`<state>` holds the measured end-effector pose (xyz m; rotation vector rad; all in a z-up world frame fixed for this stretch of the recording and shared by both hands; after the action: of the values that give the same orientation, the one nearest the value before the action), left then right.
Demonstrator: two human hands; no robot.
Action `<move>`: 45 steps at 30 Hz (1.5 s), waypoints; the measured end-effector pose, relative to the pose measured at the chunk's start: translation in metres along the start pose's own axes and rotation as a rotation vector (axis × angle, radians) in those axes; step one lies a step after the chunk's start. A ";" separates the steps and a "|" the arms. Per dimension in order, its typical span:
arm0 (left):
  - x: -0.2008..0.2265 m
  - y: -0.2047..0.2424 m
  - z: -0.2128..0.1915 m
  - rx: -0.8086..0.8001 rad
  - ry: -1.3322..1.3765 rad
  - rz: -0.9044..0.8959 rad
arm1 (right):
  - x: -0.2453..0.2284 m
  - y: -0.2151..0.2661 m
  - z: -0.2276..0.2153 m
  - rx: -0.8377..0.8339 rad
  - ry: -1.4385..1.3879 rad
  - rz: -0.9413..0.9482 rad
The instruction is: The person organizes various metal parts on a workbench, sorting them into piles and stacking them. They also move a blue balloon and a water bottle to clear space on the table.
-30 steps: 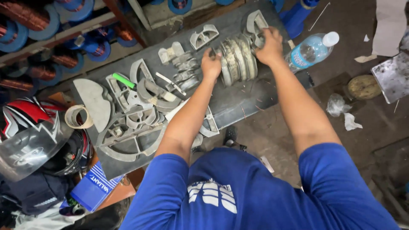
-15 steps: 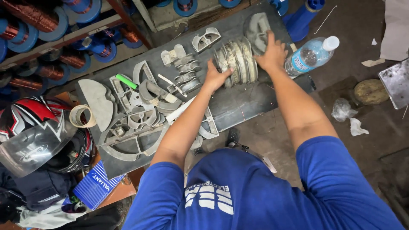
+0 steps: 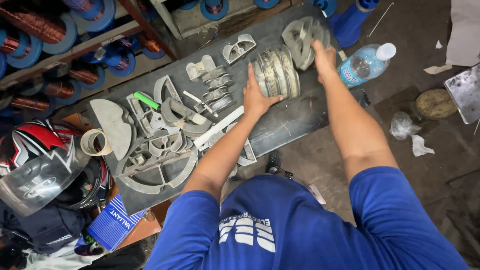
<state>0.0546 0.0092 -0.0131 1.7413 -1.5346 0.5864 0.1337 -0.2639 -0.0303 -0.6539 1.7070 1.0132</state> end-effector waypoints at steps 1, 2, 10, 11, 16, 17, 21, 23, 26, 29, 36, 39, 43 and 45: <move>-0.002 -0.002 0.004 -0.003 0.000 0.000 | -0.019 0.018 0.001 0.002 0.001 0.002; -0.003 -0.004 0.004 0.026 -0.013 0.016 | -0.034 0.036 0.007 -0.059 -0.091 0.054; 0.007 -0.029 0.012 0.067 -0.060 0.004 | -0.027 0.002 0.005 -0.063 -0.016 -0.168; 0.008 -0.031 0.013 0.041 -0.085 -0.017 | -0.021 -0.003 0.000 -0.019 -0.063 -0.191; 0.026 -0.016 0.011 -0.021 -0.017 0.033 | -0.027 -0.011 -0.014 0.065 0.040 -0.305; 0.038 -0.007 0.014 0.051 -0.163 0.141 | -0.031 -0.013 -0.013 0.058 0.059 -0.396; 0.063 0.006 0.048 0.178 -0.561 0.410 | -0.055 0.002 -0.001 -0.077 0.159 -0.704; 0.057 -0.012 0.048 0.227 -0.620 0.409 | -0.071 0.023 0.004 -0.129 0.250 -0.821; 0.054 -0.025 0.050 0.331 -0.653 0.402 | -0.072 0.045 0.010 -0.156 0.387 -0.923; 0.050 -0.038 0.052 0.418 -0.662 0.379 | -0.056 0.056 0.011 -0.125 0.426 -0.860; 0.059 -0.040 0.053 0.274 -0.584 0.308 | -0.041 0.050 0.004 -0.109 0.102 -0.376; 0.060 -0.034 0.036 0.198 -0.326 0.379 | -0.025 0.029 -0.006 0.086 -0.426 -0.368; 0.035 -0.019 0.022 0.168 -0.363 0.296 | -0.016 0.027 -0.016 0.116 -0.120 -0.646; 0.011 -0.020 0.011 0.249 -0.121 0.190 | 0.004 0.010 -0.009 0.128 0.258 -0.500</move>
<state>0.0743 -0.0059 -0.0166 1.8547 -1.7885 0.8099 0.1198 -0.2668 -0.0293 -1.0957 1.6862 0.4794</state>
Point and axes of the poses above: each hand's wrist, its own y-axis away from the middle knuckle, its own z-axis out of the palm, x = y × z, the point moved 9 cm from there along -y, towards the middle knuckle, and after that the axes turned 8 degrees about -y, right-handed, at the moved point
